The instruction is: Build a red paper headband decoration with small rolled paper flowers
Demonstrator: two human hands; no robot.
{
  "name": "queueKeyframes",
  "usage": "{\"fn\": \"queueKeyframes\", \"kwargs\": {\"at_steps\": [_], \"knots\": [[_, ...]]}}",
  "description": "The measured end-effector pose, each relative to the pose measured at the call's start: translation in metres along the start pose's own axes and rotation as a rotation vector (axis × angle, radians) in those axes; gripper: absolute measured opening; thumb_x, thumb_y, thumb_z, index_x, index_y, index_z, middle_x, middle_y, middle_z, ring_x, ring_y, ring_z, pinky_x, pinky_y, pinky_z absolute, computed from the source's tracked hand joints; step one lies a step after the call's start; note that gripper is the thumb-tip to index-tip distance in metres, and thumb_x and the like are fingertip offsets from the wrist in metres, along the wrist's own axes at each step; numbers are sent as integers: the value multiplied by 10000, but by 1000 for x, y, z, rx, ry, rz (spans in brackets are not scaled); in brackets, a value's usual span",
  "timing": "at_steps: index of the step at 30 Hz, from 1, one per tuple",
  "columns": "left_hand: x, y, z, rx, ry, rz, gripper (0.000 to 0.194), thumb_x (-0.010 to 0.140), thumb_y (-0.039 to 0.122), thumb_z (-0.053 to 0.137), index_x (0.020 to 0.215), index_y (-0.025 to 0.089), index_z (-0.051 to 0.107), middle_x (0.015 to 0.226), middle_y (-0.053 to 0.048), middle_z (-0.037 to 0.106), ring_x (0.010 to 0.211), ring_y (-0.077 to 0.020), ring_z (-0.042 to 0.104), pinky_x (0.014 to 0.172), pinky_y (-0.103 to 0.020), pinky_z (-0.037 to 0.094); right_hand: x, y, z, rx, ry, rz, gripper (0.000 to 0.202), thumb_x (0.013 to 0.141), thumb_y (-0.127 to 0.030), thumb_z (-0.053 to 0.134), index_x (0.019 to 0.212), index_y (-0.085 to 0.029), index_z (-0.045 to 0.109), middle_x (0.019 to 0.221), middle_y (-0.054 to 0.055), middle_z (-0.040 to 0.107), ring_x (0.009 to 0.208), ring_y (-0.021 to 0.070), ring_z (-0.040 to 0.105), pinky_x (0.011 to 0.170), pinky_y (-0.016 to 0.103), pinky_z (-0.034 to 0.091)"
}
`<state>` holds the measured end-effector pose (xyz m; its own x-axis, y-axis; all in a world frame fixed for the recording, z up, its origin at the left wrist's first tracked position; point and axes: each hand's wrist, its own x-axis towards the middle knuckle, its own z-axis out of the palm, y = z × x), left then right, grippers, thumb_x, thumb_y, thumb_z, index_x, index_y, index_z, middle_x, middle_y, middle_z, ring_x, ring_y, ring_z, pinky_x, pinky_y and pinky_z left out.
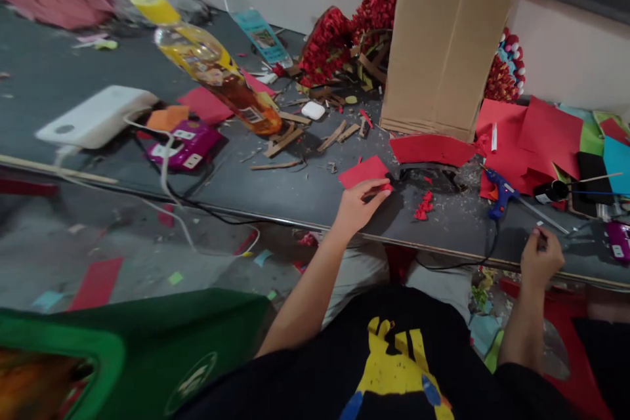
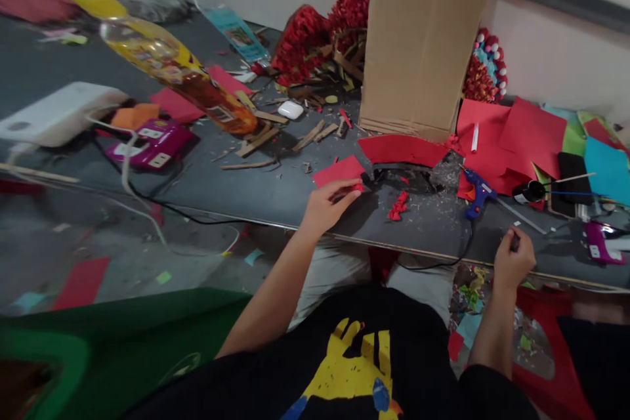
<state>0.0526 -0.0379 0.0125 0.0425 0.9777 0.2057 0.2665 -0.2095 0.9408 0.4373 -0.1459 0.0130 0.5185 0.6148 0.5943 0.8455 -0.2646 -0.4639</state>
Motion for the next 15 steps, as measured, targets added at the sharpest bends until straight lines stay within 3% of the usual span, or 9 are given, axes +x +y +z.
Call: {"fn": "queueKeyframes", "kwargs": {"at_steps": [3, 7, 11, 15], "knots": [[-3, 6, -1, 137, -75, 39, 336, 807, 408, 614, 1037, 176, 691, 983, -82, 733, 814, -177, 695, 797, -323, 573, -3, 0, 0, 21, 59, 42, 367, 867, -433, 460, 924, -143, 678, 848, 129, 696, 719, 224, 628, 710, 374, 500], [-5, 12, -4, 220, -204, 192, 343, 839, 371, 585, 1128, 201, 653, 1144, -81, 685, 1031, -204, 661, 944, -362, 526, -18, -28, -4, 123, 83, 64, 326, 877, -418, 481, 949, -156, 661, 811, 99, 692, 688, 204, 640, 694, 362, 516], [-5, 12, -4, 244, -197, 201, 327, 865, 358, 556, 1131, 191, 645, 1135, -88, 686, 937, -179, 685, 893, -344, 551, -34, -98, 1, 300, -237, -219, 173, 864, -315, 547, 935, -203, 659, 845, 69, 686, 775, 191, 652, 706, 333, 534], [-5, 11, -3, 320, -49, 218, 245, 890, 312, 526, 1030, 185, 681, 984, -73, 723, 870, -159, 686, 827, -297, 559, -28, -157, 26, 363, -597, -482, 276, 893, -273, 512, 1140, -223, 623, 1097, 110, 648, 1025, 223, 617, 854, 384, 538]]}}
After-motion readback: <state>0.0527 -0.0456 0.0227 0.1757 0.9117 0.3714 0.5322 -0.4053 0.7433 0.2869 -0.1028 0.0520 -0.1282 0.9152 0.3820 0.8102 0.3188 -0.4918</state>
